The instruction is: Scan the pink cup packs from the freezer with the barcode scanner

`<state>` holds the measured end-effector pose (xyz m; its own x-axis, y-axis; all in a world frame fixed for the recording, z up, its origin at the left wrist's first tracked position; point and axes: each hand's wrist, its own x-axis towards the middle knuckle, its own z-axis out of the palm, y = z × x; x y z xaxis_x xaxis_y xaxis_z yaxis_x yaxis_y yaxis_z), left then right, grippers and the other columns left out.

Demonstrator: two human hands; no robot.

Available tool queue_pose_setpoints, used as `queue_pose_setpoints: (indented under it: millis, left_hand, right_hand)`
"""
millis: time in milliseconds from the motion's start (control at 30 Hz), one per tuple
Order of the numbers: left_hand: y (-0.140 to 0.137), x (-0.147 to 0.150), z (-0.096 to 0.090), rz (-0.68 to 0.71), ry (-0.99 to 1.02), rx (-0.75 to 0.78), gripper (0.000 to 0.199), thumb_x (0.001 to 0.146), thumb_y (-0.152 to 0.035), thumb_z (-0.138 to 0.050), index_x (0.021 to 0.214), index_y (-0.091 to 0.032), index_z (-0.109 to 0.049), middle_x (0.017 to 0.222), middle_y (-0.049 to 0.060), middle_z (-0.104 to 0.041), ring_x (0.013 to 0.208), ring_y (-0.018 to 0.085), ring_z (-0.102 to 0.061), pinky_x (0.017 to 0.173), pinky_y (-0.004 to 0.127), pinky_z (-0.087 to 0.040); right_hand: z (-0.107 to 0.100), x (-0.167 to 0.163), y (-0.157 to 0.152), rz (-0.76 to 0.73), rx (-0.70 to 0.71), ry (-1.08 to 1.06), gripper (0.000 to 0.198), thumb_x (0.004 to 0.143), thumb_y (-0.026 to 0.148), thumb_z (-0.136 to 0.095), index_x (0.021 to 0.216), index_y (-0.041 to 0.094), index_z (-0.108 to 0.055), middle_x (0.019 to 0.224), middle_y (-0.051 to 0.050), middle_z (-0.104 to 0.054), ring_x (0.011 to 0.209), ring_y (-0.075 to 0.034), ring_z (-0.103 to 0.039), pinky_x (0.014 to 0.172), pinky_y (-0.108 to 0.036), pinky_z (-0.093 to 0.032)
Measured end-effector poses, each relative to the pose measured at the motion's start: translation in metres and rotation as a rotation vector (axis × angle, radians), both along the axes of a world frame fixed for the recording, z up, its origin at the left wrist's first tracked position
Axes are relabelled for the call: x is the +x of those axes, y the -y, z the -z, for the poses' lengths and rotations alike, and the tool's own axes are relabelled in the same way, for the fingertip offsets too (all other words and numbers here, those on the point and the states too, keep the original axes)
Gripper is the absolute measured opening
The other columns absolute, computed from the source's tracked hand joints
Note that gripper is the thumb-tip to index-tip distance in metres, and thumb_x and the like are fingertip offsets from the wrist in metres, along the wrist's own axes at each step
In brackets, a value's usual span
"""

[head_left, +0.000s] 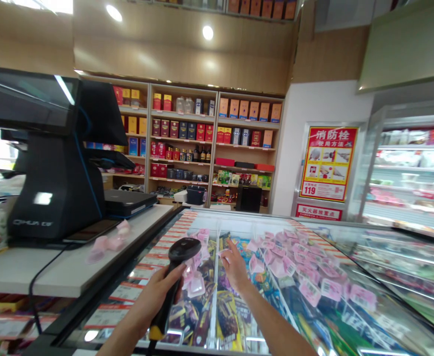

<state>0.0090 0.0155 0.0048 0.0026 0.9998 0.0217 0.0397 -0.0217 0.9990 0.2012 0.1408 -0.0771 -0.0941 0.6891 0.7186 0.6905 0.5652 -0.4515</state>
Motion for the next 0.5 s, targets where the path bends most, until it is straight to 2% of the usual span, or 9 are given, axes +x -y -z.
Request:
queue_pose_setpoints:
  millis: [67, 167, 233, 333, 500]
  left_hand:
    - [-0.001, 0.003, 0.001, 0.003, 0.010, 0.000, 0.036, 0.064, -0.051, -0.051, 0.055, -0.017, -0.047, 0.042, -0.005, -0.049, 0.041, 0.008, -0.043, 0.044, 0.020, -0.033]
    - [-0.002, 0.007, 0.002, -0.003, 0.044, -0.008, 0.035, 0.062, -0.051, -0.053, 0.057, -0.017, -0.048, 0.042, -0.005, -0.048, 0.039, 0.008, -0.043, 0.042, 0.019, -0.033]
    - [-0.003, 0.009, 0.003, 0.001, 0.056, -0.010, 0.035, 0.061, -0.051, -0.054, 0.057, -0.017, -0.049, 0.042, -0.005, -0.048, 0.039, 0.008, -0.043, 0.041, 0.019, -0.033]
    - [-0.002, 0.011, 0.003, 0.013, 0.060, 0.000, 0.034, 0.061, -0.050, -0.054, 0.059, -0.017, -0.050, 0.044, -0.005, -0.049, 0.040, 0.008, -0.042, 0.042, 0.020, -0.033]
    - [0.002, 0.017, 0.003, 0.023, 0.036, 0.026, 0.034, 0.065, -0.049, -0.051, 0.057, -0.016, -0.049, 0.043, -0.004, -0.048, 0.039, 0.007, -0.041, 0.042, 0.019, -0.031]
  right_hand:
    - [0.004, 0.010, 0.000, -0.036, -0.006, 0.063, 0.014, 0.070, 0.012, -0.044, 0.071, 0.018, -0.057, 0.120, -0.009, -0.044, 0.114, -0.020, -0.038, 0.092, -0.035, -0.031]
    - [0.006, 0.014, -0.002, 0.069, -0.044, -0.004, 0.023, 0.063, 0.015, -0.051, 0.086, 0.017, -0.053, 0.118, -0.012, -0.045, 0.114, -0.023, -0.037, 0.092, -0.037, -0.031]
    - [0.006, 0.014, -0.005, 0.145, -0.115, -0.077, 0.035, 0.060, 0.017, -0.054, 0.094, 0.015, -0.048, 0.108, -0.013, -0.051, 0.105, -0.024, -0.046, 0.086, -0.037, -0.036]
    - [0.006, 0.012, -0.011, 0.161, -0.197, -0.148, 0.037, 0.060, 0.015, -0.050, 0.096, 0.016, -0.045, 0.090, -0.007, -0.058, 0.085, -0.021, -0.056, 0.076, -0.034, -0.042]
    - [0.005, 0.011, -0.014, 0.068, -0.035, -0.238, 0.045, 0.060, 0.009, -0.044, 0.104, 0.017, -0.042, 0.098, -0.006, -0.056, 0.091, -0.017, -0.053, 0.082, -0.031, -0.040]
